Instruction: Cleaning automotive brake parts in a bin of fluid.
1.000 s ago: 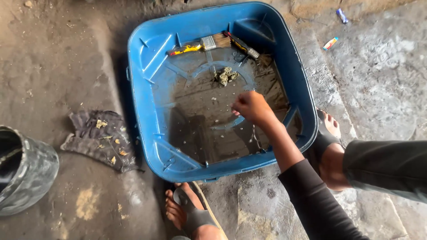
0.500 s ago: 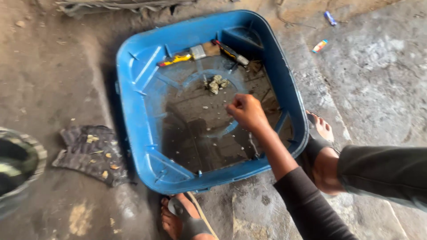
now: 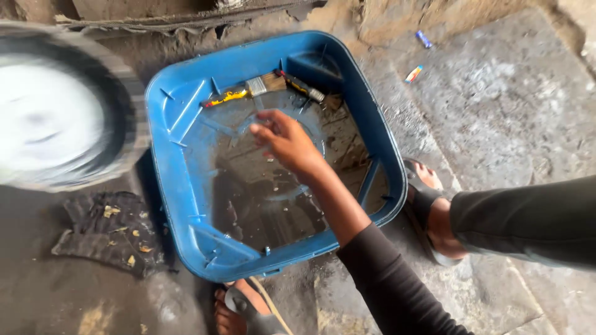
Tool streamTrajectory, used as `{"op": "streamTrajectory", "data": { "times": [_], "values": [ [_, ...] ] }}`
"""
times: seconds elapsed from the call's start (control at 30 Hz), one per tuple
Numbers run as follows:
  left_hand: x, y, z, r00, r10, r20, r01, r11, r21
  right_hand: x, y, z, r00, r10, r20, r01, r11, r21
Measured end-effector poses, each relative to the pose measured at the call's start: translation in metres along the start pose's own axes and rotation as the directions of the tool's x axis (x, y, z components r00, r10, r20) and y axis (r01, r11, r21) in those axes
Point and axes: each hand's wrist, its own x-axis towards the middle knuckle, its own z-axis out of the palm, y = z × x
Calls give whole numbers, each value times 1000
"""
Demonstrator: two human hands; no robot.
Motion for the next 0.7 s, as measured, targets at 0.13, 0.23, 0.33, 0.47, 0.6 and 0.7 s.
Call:
{"op": "streamTrajectory", "data": {
  "times": [0.13, 0.23, 0.33, 0.47, 0.6, 0.7],
  "values": [
    [25, 59, 41, 998, 29, -58, -31, 999, -33, -13, -38, -14, 984, 172, 38, -176, 964, 197],
    [41, 129, 69, 995, 14, -101, -18, 999, -40, -25, -37, -21, 982, 183, 43, -188, 958, 215],
    [47, 168, 103, 991, 106, -76, -101, 992, 77, -19, 17, -37, 999, 8, 52, -12, 998, 65],
    [60, 181, 125, 983, 183, 23, -183, 962, 203, -17, 9, -43, 983, -63, 171, 115, 942, -314],
    [65, 161, 140, 970, 239, 47, -244, 945, 216, -18, -27, -26, 986, -45, 162, 95, 945, -313],
    [47, 165, 150, 977, 212, 25, -213, 961, 178, -15, -30, -14, 973, 1, 229, 116, 859, -498]
  ]
}}
